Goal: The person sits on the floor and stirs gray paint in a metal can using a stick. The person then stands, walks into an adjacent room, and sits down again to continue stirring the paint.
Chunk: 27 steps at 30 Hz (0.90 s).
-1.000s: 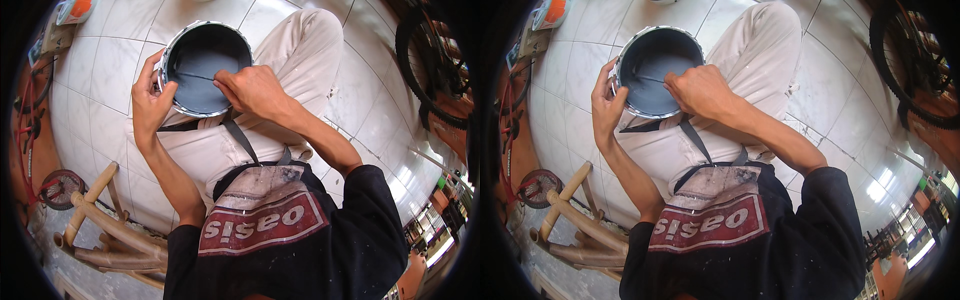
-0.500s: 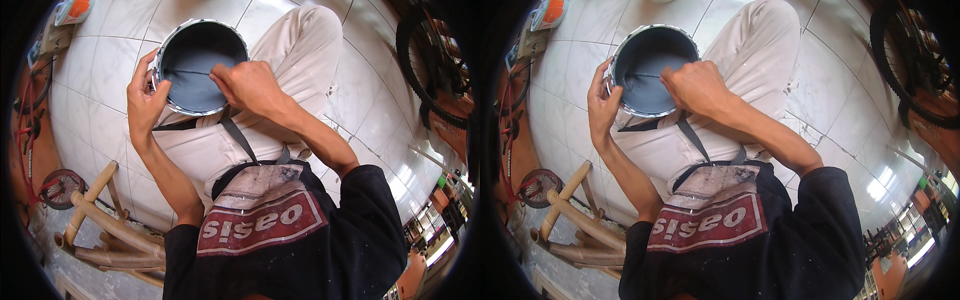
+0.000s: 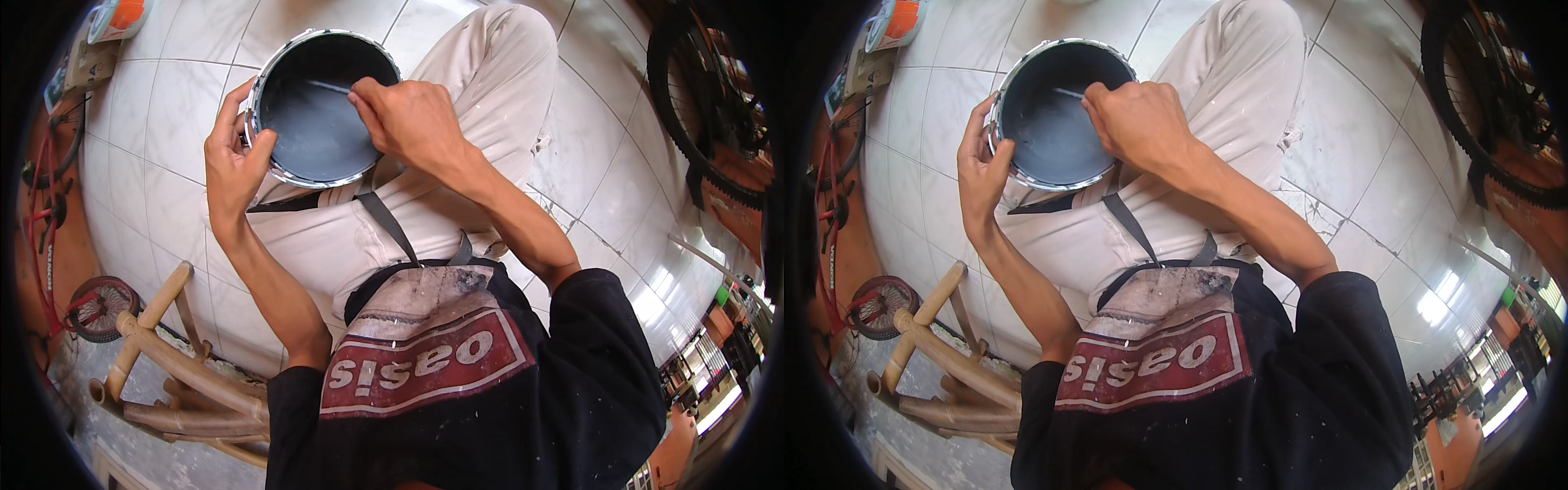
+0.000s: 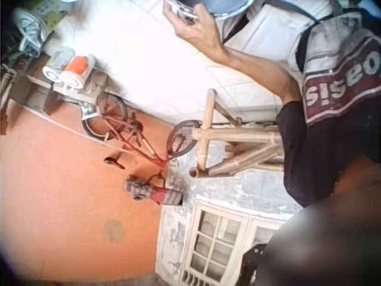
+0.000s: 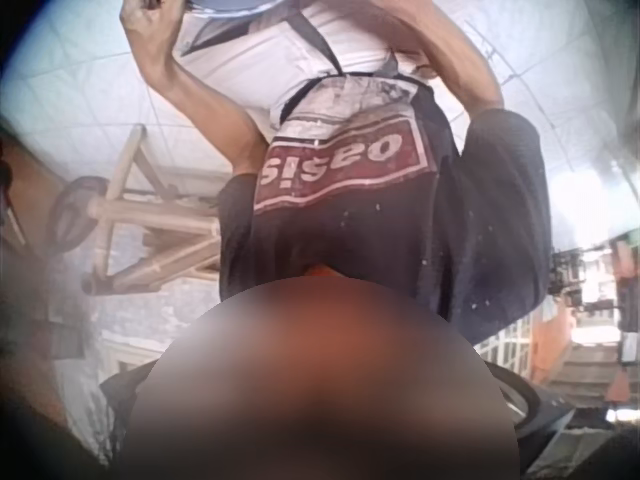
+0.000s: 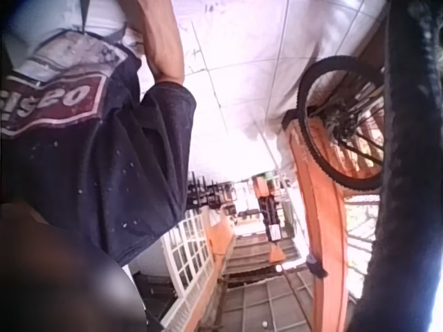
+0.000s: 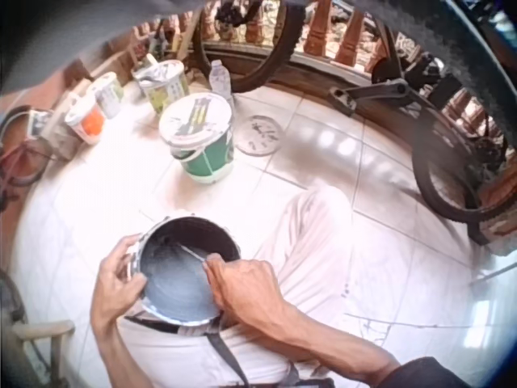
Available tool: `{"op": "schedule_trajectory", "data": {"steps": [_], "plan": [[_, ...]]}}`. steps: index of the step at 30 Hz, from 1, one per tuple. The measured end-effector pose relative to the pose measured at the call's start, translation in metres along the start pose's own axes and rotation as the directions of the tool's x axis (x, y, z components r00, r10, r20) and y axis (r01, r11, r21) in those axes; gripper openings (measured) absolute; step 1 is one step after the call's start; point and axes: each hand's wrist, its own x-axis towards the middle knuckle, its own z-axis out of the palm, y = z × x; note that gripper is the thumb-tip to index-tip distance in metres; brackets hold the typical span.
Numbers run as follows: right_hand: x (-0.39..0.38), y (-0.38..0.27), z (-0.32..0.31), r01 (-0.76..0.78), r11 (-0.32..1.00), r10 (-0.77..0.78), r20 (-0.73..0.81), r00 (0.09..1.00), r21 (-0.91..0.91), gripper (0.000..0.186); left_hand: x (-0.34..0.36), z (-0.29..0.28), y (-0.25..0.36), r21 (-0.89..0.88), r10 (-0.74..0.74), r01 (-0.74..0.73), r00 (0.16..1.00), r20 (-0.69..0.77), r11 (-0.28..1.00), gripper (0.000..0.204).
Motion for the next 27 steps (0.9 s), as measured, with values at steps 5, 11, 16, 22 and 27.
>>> {"op": "schedule_trajectory", "data": {"steps": [5, 11, 16, 22, 27], "plan": [[0.001, 0.002, -0.001, -0.027, 0.999, 0.028, -0.020, 0.999, 0.037, 0.025, -0.001, 0.001, 0.002, 0.005, -0.024, 0.024, 1.000, -0.007, 1.000, 0.063], [-0.006, -0.006, -0.001, 0.089, 0.995, -0.093, 0.101, 0.991, 0.036, 0.023, 0.000, -0.003, -0.006, 0.026, -0.009, 0.009, 1.000, -0.010, 1.000, 0.064], [-0.001, -0.002, -0.003, -0.013, 1.000, 0.013, 0.029, 0.999, -0.005, 0.024, -0.001, 0.004, -0.005, -0.013, 0.023, -0.024, 0.999, -0.034, 1.000, 0.064], [0.000, 0.000, -0.001, -0.007, 1.000, 0.008, 0.013, 1.000, -0.030, 0.023, -0.001, 0.004, -0.005, -0.057, 0.030, -0.031, 0.999, -0.027, 0.998, 0.066], [0.006, 0.006, -0.003, -0.089, 0.996, 0.089, -0.010, 0.996, -0.021, 0.022, -0.001, 0.002, -0.007, -0.027, 0.010, -0.011, 1.000, -0.023, 1.000, 0.065]]}}
